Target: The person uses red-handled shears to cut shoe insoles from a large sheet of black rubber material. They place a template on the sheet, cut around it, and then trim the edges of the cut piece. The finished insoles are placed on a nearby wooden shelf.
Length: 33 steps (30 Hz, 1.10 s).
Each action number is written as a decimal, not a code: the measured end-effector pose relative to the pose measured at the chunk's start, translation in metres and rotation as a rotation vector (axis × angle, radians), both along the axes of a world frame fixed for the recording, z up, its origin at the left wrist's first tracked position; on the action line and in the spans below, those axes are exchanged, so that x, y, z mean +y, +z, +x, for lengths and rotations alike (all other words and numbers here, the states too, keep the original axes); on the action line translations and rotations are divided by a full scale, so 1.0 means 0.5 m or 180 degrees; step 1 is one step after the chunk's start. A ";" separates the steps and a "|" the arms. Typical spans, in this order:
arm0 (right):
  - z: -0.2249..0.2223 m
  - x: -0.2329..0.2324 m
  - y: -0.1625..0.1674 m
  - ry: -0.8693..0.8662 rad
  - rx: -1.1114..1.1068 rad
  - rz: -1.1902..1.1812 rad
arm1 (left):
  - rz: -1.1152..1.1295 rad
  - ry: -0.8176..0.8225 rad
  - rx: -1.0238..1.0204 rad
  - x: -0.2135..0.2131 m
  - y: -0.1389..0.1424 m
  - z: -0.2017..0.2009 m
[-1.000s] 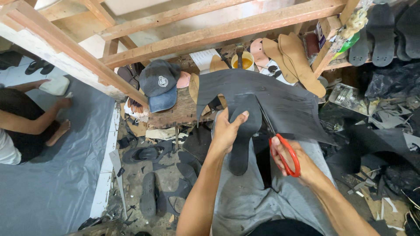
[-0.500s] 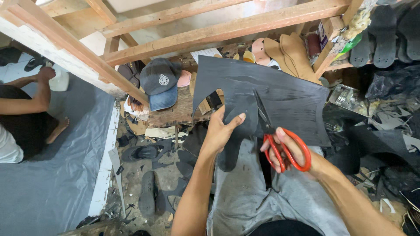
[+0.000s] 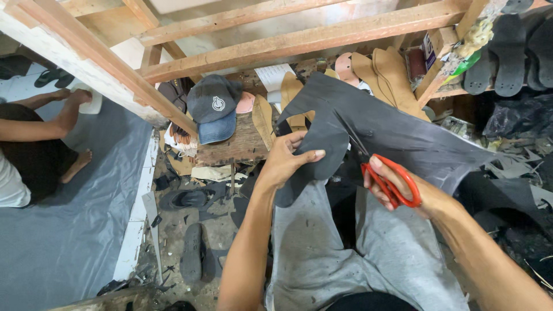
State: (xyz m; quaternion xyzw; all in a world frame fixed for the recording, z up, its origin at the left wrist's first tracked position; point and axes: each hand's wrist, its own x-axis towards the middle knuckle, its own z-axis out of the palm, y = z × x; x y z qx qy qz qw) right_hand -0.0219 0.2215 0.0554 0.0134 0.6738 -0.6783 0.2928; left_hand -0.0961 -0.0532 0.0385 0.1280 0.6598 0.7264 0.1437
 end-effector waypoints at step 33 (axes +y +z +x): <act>-0.028 -0.006 0.038 0.0829 0.0266 0.0879 | 0.2530 0.1227 -0.0332 0.052 -0.063 0.074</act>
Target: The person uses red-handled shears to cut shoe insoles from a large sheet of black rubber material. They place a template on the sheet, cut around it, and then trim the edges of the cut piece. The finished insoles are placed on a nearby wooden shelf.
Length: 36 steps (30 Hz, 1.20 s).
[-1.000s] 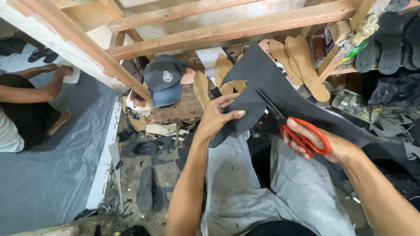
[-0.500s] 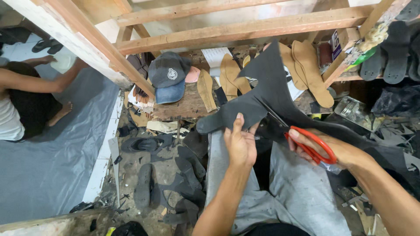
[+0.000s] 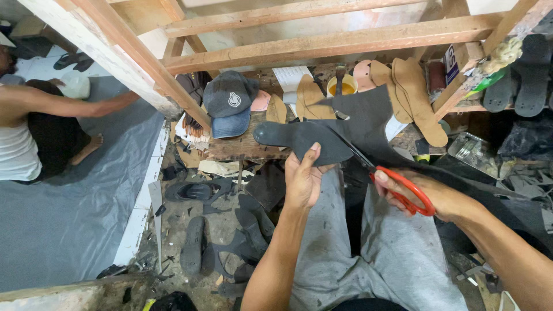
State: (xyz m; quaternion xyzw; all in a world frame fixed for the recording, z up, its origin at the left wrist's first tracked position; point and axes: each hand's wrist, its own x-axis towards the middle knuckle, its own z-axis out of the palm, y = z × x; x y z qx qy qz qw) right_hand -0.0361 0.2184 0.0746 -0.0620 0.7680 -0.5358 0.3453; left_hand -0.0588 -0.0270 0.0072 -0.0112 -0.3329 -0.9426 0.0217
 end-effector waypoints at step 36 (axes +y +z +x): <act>-0.085 -0.085 -0.007 -0.0007 0.0260 0.0108 | -0.0973 -0.0626 0.0004 -0.132 -0.024 -0.052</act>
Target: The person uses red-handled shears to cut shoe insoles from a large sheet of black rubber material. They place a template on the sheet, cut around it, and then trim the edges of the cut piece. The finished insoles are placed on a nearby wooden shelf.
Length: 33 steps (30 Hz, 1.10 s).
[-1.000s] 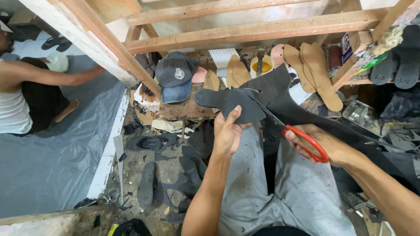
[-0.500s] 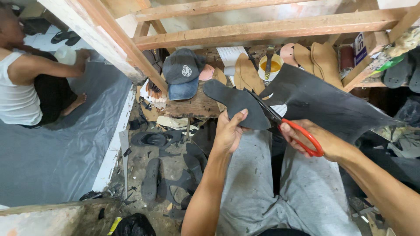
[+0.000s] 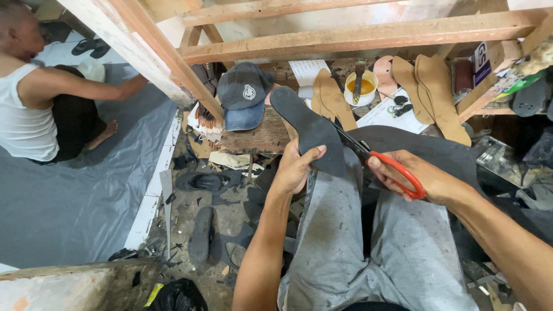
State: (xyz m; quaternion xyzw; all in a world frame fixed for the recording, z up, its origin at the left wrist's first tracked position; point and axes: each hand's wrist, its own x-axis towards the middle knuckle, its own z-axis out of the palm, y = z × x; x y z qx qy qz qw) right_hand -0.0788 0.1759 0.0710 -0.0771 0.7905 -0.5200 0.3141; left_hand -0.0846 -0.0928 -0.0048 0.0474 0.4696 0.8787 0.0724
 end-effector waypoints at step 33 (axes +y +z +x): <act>0.023 -0.073 -0.046 -0.1053 -0.0116 -0.1990 | -0.2950 0.1557 0.2710 0.057 0.116 0.032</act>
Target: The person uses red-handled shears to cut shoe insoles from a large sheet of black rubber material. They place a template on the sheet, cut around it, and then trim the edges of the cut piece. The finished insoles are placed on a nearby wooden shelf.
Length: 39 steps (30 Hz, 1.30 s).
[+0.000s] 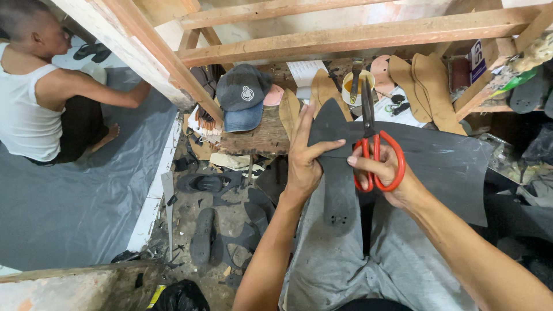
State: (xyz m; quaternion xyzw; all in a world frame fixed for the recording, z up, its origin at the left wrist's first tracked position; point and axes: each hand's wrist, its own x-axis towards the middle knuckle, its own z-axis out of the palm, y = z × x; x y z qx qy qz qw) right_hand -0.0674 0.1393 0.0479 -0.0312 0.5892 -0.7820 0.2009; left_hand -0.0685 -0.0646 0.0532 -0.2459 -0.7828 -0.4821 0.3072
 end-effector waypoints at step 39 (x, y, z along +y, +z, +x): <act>0.036 -0.001 0.004 -0.0654 0.0010 -0.0308 | 0.2843 -0.2016 -0.2465 0.024 0.025 0.026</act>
